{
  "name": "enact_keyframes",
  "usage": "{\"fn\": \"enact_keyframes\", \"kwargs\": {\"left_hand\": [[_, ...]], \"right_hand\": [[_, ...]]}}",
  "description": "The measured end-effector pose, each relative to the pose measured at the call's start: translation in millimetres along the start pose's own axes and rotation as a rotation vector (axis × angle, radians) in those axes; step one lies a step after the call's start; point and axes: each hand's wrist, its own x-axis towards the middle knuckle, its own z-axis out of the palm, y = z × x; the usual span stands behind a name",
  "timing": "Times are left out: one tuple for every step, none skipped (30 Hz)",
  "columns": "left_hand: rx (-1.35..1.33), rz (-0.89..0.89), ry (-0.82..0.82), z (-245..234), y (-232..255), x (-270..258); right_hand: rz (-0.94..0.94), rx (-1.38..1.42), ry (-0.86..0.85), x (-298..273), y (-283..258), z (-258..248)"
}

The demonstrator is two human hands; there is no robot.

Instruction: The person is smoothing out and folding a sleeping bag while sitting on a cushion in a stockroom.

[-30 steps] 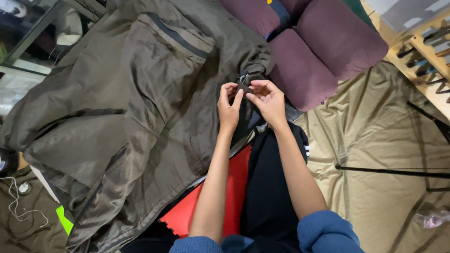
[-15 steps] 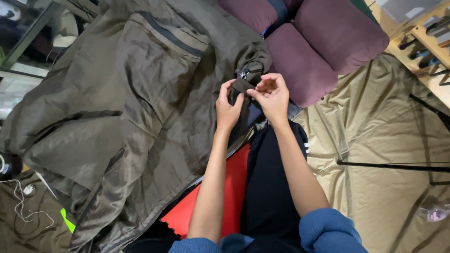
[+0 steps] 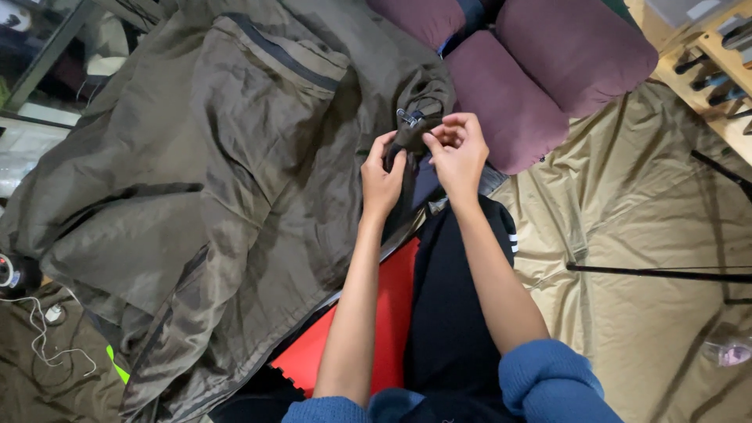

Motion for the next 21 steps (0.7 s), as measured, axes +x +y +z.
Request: {"fn": "enact_keyframes", "kwargs": {"left_hand": [[0.004,0.017,0.002,0.7,-3.4,0.9],[0.002,0.016,0.002,1.1,-5.5,0.6],[-0.01,0.016,0.002,1.5,-6.6,1.1],[-0.022,0.016,0.002,1.6,-7.1,1.0],[-0.025,0.02,0.004,1.9,-7.7,0.7],[-0.036,0.026,0.002,1.7,-7.6,-0.2],[-0.049,0.036,0.001,1.6,-6.3,0.5],[-0.053,0.044,0.005,0.9,-9.5,-1.6],[-0.013,0.074,-0.028,-0.2,-11.6,-1.8],[0.027,0.105,-0.06,-1.7,-13.2,-2.6],[0.024,0.119,-0.054,-3.9,-8.8,-7.1],[0.056,0.183,-0.096,-6.5,-4.4,-11.9],[0.09,0.246,-0.135,-9.6,-0.2,-17.3],[0.088,0.259,-0.126,-14.3,4.4,-27.1],[0.173,0.29,-0.129,-19.0,8.2,-38.2],[0.259,0.32,-0.132,-24.0,11.3,-49.4],[0.256,0.329,-0.119,-28.7,11.7,-62.4],[0.344,0.393,-0.101,-33.7,11.5,-75.4],[0.433,0.455,-0.076,-38.8,10.7,-87.8],[0.431,0.462,-0.057,-45.9,6.6,-102.9],[0.614,0.44,-0.084,-53.0,1.8,-120.6]], "right_hand": [[-0.031,-0.063,0.029,1.7,1.0,2.3],[-0.031,-0.065,0.029,2.9,2.0,5.1],[-0.091,-0.194,0.08,4.7,2.1,8.1],[-0.151,-0.322,0.13,5.9,1.5,10.8],[-0.156,-0.322,0.129,7.0,1.7,12.4],[-0.123,-0.343,0.152,7.4,1.0,13.8],[-0.093,-0.361,0.175,9.3,-1.0,15.7],[-0.103,-0.359,0.175,13.2,6.2,14.3],[-0.004,-0.363,0.153,18.3,12.1,13.7],[0.094,-0.367,0.13,23.1,17.3,13.1],[0.079,-0.362,0.13,28.5,28.2,9.4],[0.189,-0.204,0.117,34.0,38.7,6.1],[0.298,-0.047,0.096,39.5,49.1,3.5],[0.283,-0.043,0.091,39.3,55.5,2.4],[0.257,0.0,0.075,38.1,62.7,1.2],[0.23,0.044,0.058,37.0,70.2,0.5],[0.216,0.045,0.05,32.5,79.0,-4.8],[0.155,0.023,0.141,28.3,88.2,-9.4],[0.092,0.003,0.227,25.4,97.3,-12.6],[0.077,0.005,0.215,15.0,73.2,-15.4],[-0.077,-0.126,0.187,1.6,50.4,-18.9]]}}
